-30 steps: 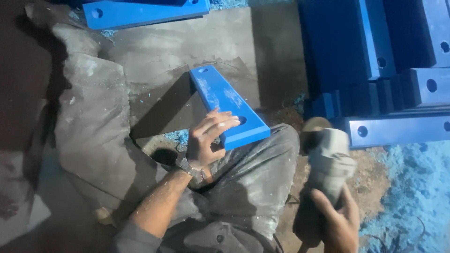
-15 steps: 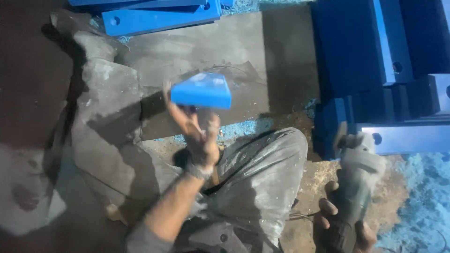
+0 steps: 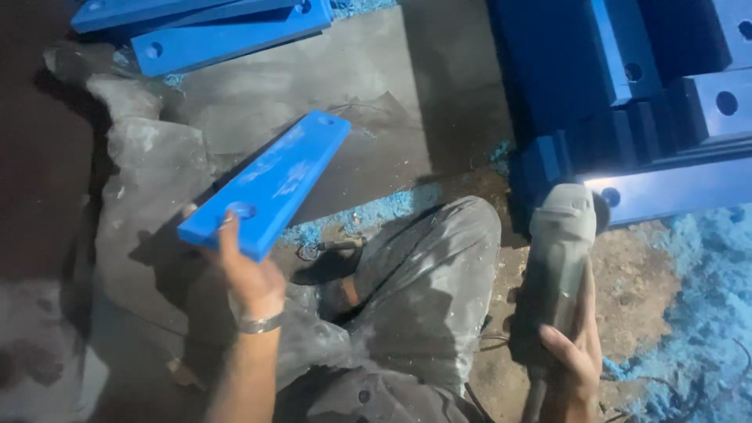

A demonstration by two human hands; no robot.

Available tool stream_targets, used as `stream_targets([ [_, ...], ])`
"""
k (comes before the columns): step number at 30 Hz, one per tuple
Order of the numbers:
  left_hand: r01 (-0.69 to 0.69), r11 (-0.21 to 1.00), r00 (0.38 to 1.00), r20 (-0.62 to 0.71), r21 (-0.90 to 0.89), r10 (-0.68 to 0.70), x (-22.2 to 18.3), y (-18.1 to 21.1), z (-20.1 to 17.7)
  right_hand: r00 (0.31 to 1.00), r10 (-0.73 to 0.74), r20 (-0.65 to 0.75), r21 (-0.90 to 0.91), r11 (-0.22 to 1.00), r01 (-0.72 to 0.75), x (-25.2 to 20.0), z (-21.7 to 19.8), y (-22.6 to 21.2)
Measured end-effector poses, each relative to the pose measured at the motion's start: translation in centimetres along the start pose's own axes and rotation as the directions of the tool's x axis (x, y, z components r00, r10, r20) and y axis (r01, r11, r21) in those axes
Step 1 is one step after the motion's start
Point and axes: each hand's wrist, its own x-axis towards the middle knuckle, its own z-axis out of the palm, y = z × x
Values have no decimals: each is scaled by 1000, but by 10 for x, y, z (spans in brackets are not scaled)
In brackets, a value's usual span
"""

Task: The recorder is finishing blue plastic parts by scraping and grinding the edges to remove burrs and excess material.

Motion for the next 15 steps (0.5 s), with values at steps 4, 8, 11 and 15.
stream_targets([
  [4, 211, 977, 974, -77, -17, -212, 17, 8, -32, 983, -138, 118, -486, 856, 178, 43, -14, 0],
  [8, 269, 963, 961, -77, 14, -267, 28, 16, -50, 996, -77, 42, -792, 605, 80, 97, -4, -3],
  [11, 333, 943, 941, -66, 27, -331, 55, -14, -111, 976, -175, 132, -940, 289, 179, 156, -30, 28],
  [15, 479, 878, 876, -81, 27, -475, 72, -34, -151, 947, -172, 272, -954, 79, 289, 228, -35, 64],
])
